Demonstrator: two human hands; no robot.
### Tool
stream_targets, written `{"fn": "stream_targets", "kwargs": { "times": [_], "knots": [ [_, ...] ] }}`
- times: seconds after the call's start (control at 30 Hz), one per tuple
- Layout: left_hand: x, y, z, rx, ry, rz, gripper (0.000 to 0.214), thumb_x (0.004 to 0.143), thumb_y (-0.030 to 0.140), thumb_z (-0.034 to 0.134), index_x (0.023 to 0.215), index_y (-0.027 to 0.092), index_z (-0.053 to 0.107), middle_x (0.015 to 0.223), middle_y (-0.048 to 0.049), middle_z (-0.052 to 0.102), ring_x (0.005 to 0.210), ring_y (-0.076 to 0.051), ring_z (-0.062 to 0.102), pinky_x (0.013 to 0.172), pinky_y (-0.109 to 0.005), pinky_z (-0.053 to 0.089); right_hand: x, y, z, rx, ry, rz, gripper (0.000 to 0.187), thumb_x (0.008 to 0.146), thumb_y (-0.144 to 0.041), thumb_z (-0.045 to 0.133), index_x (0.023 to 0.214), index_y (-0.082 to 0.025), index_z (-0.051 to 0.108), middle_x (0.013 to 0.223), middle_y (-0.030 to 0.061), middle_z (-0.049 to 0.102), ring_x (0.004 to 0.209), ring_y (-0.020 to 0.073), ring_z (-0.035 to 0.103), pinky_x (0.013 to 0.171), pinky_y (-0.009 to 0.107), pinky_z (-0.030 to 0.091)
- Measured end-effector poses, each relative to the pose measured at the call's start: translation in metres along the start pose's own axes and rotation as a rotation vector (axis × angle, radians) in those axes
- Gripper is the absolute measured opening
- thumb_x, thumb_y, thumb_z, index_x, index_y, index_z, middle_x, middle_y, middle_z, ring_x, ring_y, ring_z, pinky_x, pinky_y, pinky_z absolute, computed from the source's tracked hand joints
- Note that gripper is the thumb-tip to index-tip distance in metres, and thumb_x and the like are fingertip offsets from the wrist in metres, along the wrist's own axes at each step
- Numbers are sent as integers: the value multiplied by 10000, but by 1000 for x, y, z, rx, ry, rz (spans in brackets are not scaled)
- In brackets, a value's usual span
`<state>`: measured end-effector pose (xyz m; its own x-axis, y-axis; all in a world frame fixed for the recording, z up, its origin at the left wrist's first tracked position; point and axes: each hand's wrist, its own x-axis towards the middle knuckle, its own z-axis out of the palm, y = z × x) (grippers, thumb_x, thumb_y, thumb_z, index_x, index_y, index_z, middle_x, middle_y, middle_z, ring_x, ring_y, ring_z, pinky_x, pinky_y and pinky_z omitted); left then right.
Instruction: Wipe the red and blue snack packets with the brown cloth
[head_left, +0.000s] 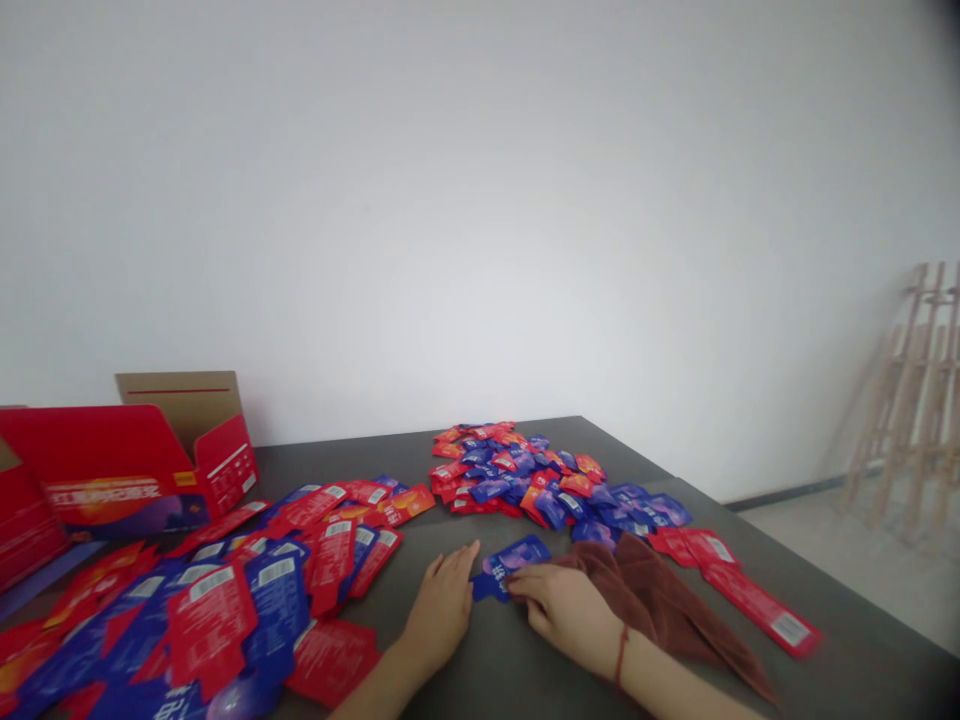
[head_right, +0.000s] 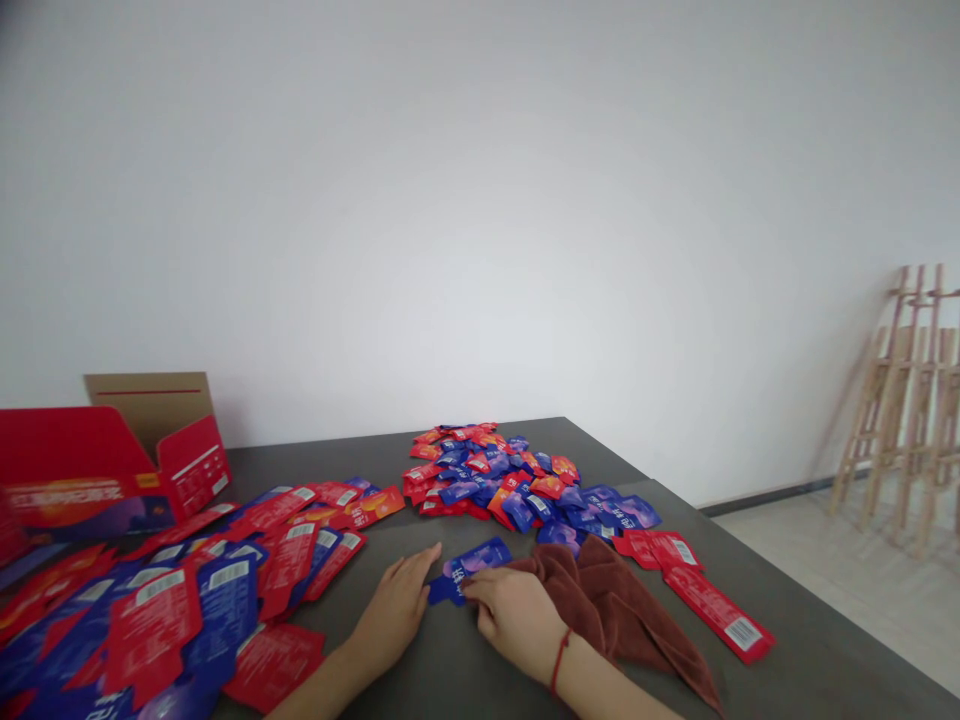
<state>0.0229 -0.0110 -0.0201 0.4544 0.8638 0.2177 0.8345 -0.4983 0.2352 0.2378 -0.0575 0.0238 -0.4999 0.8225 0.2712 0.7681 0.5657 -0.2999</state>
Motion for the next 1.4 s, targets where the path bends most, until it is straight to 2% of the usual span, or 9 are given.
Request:
{"fn": "stream_targets", "kwargs": {
  "times": [0.1,0.17,0.3,0.4,0.63,0.87,1.0,1.23,1.4],
  "knots": [
    [0,-1,0,-19,16,-2,576,838,69,378,1409,144,387,1399,-100,488,1297,-196,423,1099,-419,282,7,10,-4,-127,21,200,395,818,-120,408,1087,-201,687,1162,59,671,1051,193,612,942,275,415],
    [-1,-1,0,-43,40,12,565,835,56,377,1389,160,419,1383,-93,506,1291,-201,431,1095,-431,286,11,11,-2,-192,-9,244,402,811,-108,414,1108,-168,677,1158,92,668,1045,214,614,930,290,424],
    [-3,2,-5,-157,108,55,415,904,111,369,1266,207,546,1295,-61,588,1226,-194,499,1067,-410,337,11,-1,9,-219,-41,179,415,798,-104,430,1146,-153,651,1169,105,657,1033,228,608,919,297,427],
    [-3,5,-9,-204,101,82,316,900,174,472,1182,227,606,1255,-48,619,1188,-210,533,1057,-414,354,10,-10,12,-229,-36,159,406,797,-101,421,1128,-156,650,1172,99,652,1011,233,606,895,313,435],
    [0,-2,-1,-174,41,113,432,812,114,564,1230,222,584,1328,-69,567,1256,-230,476,1082,-448,319,28,-33,23,-152,-45,-16,299,826,-160,453,1049,-187,650,1088,52,671,977,197,603,871,271,419],
    [-4,-14,0,-157,126,74,463,811,187,608,1264,212,521,1325,-92,548,1253,-266,457,1051,-453,348,26,-21,19,-204,-16,178,329,846,-157,439,1092,-200,653,1043,64,679,942,202,618,821,277,424],
    [-5,-4,-10,-138,156,60,289,829,161,573,1113,217,578,1183,-58,596,1141,-237,511,991,-395,372,11,-20,14,-274,-41,254,377,827,-118,433,1142,-157,636,1064,104,667,954,232,612,805,310,433],
    [-5,9,-22,-131,71,78,135,833,154,533,943,209,589,1011,-25,599,987,-212,518,863,-319,383,38,-44,24,-265,-82,82,265,825,-180,469,1017,-152,650,992,99,669,900,231,609,782,315,430],
    [-10,6,-25,-99,61,80,103,858,188,550,949,211,590,1008,-23,600,982,-216,514,844,-321,377,42,-31,19,-193,-76,34,263,856,-193,448,1009,-201,660,1004,49,678,933,181,617,829,259,411]
  ]
}}
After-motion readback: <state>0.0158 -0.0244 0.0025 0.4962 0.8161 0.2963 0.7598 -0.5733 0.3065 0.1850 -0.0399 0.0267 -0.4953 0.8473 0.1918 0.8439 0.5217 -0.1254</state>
